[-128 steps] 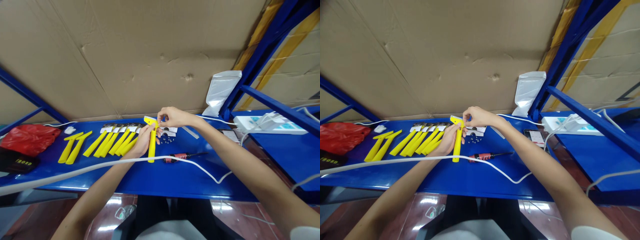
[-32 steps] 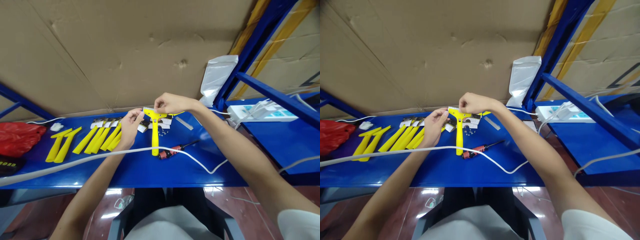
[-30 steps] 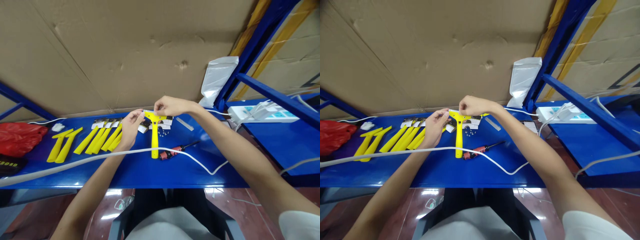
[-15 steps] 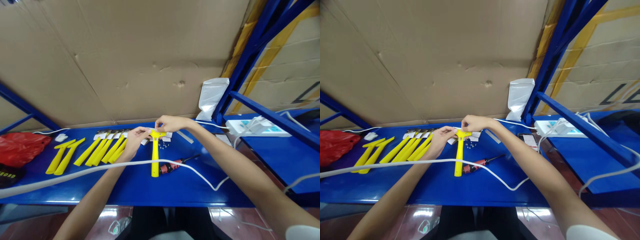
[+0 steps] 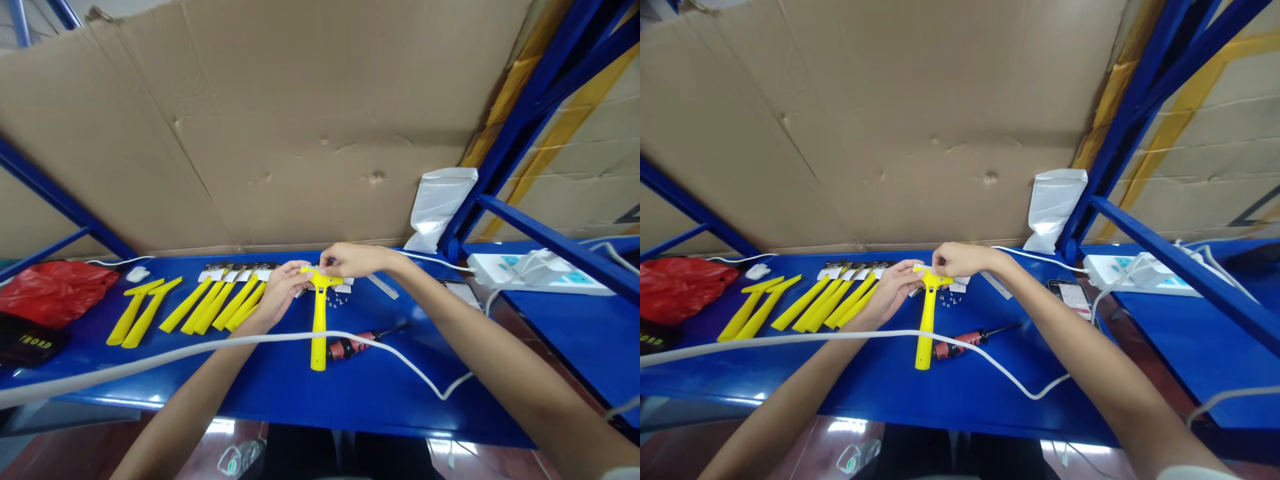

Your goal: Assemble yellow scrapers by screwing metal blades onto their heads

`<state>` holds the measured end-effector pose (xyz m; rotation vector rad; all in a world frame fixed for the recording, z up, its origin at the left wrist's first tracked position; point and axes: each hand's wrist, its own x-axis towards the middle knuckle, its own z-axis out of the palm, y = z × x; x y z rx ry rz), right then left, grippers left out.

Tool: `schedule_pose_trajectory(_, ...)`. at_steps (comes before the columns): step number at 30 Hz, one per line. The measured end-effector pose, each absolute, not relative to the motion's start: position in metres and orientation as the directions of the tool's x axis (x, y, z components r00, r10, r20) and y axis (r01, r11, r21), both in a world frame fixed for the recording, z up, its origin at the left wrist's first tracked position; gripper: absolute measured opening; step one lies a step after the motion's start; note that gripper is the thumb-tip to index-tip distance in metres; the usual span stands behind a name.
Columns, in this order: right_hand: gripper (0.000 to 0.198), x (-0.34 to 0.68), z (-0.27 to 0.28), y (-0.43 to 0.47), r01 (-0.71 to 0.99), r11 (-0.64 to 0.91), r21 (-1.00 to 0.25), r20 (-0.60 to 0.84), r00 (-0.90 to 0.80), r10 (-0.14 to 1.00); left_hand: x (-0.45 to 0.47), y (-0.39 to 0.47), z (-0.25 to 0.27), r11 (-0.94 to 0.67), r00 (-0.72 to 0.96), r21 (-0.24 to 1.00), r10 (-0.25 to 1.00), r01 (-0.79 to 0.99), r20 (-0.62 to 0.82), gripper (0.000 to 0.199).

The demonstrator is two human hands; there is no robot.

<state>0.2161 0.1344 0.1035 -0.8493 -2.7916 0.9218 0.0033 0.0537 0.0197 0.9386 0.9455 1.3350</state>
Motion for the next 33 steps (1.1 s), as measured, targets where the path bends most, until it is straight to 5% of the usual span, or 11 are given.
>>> schedule_pose_trajectory(14, 0.027, 0.208, 0.091, 0.139, 0.395, 0.615, -0.682, -0.014, -0.848, 0.529, -0.006, 0.057, 0.016, 0.017, -0.008, 0.913, 1.0, -0.407, -0.022, 0.021)
schedule_pose_trajectory(25, 0.019, 0.21, 0.085, 0.15, 0.34, 0.535, -0.774, 0.064, -0.797, 0.6, -0.005, 0.062, 0.015, -0.056, -0.102, 0.883, 0.995, -0.465, 0.01, 0.041)
schedule_pose_trajectory(29, 0.016, 0.211, 0.081, 0.152, 0.339, 0.487, -0.805, 0.066, -0.765, 0.641, -0.001, 0.054, 0.013, -0.234, -0.147, 0.936, 0.968, -0.263, 0.201, 0.061)
schedule_pose_trajectory(33, 0.014, 0.212, 0.075, 0.151, 0.3, 0.421, -0.856, 0.073, -0.736, 0.673, 0.002, 0.043, 0.009, -0.462, -0.035, 0.869, 0.879, 0.18, 0.475, 0.067)
